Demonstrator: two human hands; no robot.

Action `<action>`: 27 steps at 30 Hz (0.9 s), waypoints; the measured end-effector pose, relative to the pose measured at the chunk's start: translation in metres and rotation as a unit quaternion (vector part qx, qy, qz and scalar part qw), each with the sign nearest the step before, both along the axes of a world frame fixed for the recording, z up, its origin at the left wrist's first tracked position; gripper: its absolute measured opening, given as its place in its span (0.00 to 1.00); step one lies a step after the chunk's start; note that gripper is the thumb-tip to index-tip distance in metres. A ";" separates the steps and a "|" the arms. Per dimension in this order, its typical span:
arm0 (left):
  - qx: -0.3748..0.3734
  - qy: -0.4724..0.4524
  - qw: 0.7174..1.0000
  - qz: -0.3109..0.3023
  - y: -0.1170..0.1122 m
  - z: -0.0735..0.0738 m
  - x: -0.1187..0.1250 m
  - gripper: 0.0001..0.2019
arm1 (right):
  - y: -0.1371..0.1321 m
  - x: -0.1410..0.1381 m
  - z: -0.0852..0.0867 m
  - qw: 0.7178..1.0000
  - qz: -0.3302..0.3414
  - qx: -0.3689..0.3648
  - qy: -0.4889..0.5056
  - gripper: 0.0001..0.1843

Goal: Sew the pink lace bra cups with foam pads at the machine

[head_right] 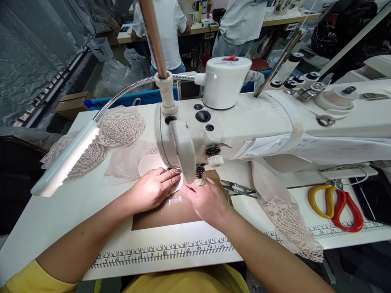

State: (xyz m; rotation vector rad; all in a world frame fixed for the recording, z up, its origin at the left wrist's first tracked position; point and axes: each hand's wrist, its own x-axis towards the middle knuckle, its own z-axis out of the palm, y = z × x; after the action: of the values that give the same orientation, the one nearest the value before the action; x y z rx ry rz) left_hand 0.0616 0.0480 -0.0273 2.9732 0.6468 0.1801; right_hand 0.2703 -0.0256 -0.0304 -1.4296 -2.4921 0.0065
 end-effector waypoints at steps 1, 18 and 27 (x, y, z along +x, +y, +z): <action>-0.001 0.003 1.000 0.000 0.001 0.000 0.000 0.21 | 0.001 -0.001 0.000 1.000 -0.006 0.003 -0.003 0.19; 0.026 -0.003 0.999 0.020 0.017 0.002 -0.003 0.18 | 0.008 -0.003 -0.008 0.994 -0.090 0.033 -0.051 0.27; 0.023 -0.013 0.999 0.034 0.019 0.002 -0.003 0.18 | 0.008 -0.003 -0.007 0.996 -0.089 0.011 0.004 0.23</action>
State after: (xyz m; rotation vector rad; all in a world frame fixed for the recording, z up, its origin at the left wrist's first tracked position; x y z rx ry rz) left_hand 0.0582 0.0669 -0.0250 2.9889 0.7506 0.2400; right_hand 0.2670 -0.0171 -0.0375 -1.6345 -2.3412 -0.0496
